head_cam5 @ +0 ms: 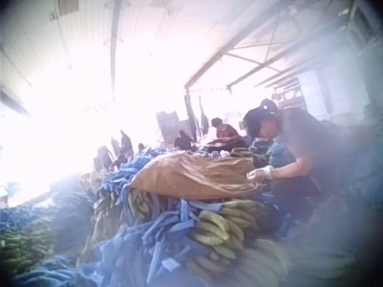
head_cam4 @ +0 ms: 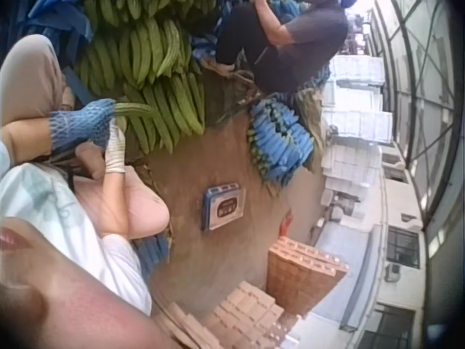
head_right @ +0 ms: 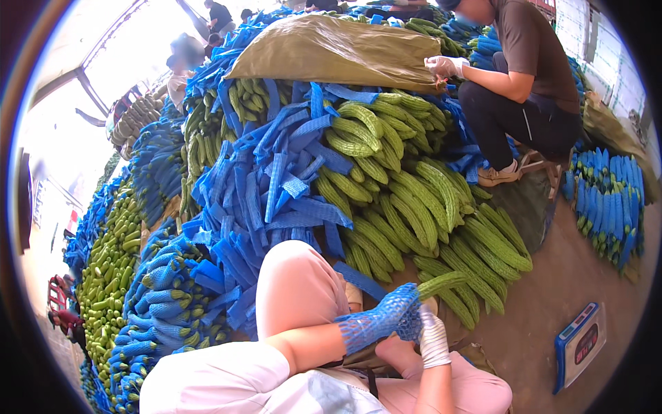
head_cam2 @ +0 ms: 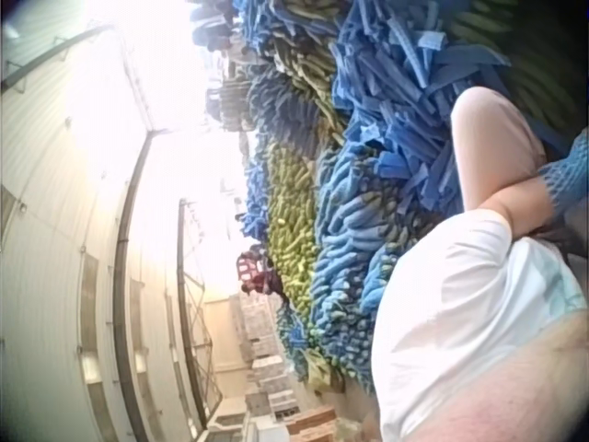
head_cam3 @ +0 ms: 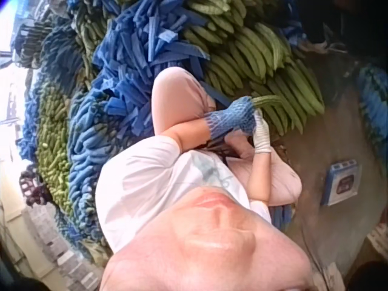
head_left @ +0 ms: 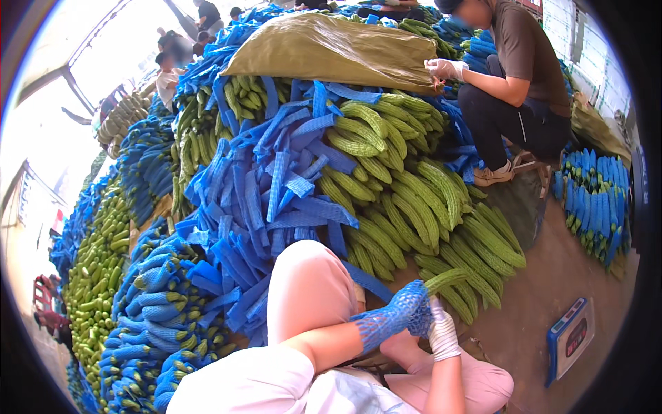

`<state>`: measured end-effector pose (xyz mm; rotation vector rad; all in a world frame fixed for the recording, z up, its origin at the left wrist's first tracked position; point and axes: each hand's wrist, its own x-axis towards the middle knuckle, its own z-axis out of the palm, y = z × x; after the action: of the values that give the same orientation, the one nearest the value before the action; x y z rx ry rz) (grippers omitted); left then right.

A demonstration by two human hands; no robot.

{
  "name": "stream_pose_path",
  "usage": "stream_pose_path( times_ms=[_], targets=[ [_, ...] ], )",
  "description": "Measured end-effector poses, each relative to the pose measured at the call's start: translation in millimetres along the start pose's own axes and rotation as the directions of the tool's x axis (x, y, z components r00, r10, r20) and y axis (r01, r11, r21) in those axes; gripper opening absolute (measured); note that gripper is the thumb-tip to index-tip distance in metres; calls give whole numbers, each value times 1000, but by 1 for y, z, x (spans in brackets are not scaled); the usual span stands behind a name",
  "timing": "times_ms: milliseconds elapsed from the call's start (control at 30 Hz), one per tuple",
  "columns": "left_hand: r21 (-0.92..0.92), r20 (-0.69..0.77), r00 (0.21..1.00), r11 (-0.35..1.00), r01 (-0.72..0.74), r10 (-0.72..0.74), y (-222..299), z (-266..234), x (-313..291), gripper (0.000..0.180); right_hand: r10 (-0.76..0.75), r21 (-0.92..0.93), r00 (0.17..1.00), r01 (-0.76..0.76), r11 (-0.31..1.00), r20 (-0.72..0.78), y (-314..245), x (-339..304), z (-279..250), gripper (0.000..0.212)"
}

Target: Wrapping individual bitter melons in blue mesh protective sleeves.

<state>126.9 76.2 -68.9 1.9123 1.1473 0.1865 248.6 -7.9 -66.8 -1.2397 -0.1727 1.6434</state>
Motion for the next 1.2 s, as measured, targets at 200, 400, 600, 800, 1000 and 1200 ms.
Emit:
stream_pose_path(
  times_ms=[200, 400, 600, 800, 1000, 1200],
  targets=[
    [-73, -349, 852, 896, -439, 389, 42, -2, -47, 29, -600, -417, 778, 490, 765, -186, -23, 1, 6, 26],
    [-968, 242, 970, -64, 242, -2, 36, -53, -76, 27, -703, -673, 666, 404, 620, -248, -59, 50, -2, 29],
    [-963, 267, 960, 25, 270, -82, 56, -67, -102, 48, -686, -443, 533, 525, 727, -496, -49, 33, -33, 37],
    [-881, 255, 916, 464, 89, 310, 63, -55, -120, 64, -322, 787, 946, 229, 573, -41, -48, -55, 11, 50],
    [-785, 169, 921, 613, -89, 350, 63, -107, -98, 61, -792, 224, 579, 812, 539, -193, -122, -212, -39, 75],
    [-758, -56, 976, 626, -180, 213, 52, -128, -77, 52, -607, -640, 526, 146, 755, -596, -93, -265, -160, 76]
  ],
)
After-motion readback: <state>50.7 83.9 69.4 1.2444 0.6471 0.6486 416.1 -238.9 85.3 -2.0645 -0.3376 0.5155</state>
